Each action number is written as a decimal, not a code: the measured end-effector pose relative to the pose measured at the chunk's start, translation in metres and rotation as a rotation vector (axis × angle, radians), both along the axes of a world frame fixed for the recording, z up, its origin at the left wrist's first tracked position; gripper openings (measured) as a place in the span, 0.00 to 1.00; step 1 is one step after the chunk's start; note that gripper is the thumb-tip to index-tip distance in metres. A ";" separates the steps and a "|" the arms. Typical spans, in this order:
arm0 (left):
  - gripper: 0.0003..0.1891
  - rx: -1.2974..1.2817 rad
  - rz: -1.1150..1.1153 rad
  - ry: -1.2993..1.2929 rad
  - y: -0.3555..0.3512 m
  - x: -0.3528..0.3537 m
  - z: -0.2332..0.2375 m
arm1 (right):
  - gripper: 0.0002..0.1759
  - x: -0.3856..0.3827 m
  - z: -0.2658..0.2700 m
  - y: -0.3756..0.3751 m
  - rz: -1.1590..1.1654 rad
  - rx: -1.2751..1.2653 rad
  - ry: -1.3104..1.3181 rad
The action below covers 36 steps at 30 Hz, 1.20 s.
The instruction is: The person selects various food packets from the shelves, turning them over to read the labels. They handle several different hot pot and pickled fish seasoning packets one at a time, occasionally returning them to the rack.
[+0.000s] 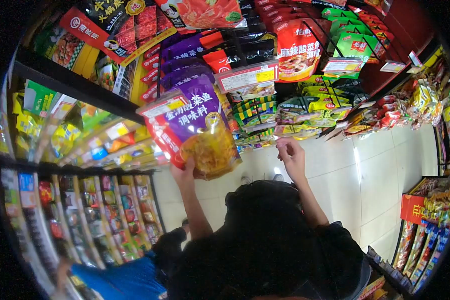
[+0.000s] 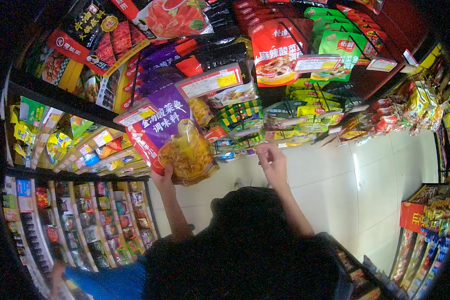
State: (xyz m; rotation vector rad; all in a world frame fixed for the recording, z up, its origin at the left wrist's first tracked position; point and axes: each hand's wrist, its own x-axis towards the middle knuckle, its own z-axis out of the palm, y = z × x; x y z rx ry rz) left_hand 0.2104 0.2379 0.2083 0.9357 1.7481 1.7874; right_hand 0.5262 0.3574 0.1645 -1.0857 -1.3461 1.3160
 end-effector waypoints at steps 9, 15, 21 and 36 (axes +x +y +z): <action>0.24 0.008 0.047 0.035 0.027 0.013 -0.008 | 0.07 -0.006 -0.003 0.002 0.093 0.034 -0.068; 0.17 0.074 0.034 0.065 0.039 0.004 -0.014 | 0.07 0.002 -0.007 0.002 0.013 0.003 -0.063; 0.16 0.112 0.021 -0.044 0.031 0.020 -0.039 | 0.09 -0.004 0.012 0.004 0.042 0.035 -0.044; 0.23 0.204 -0.018 -0.109 0.020 0.027 -0.033 | 0.26 -0.144 0.160 0.028 0.061 0.956 -0.481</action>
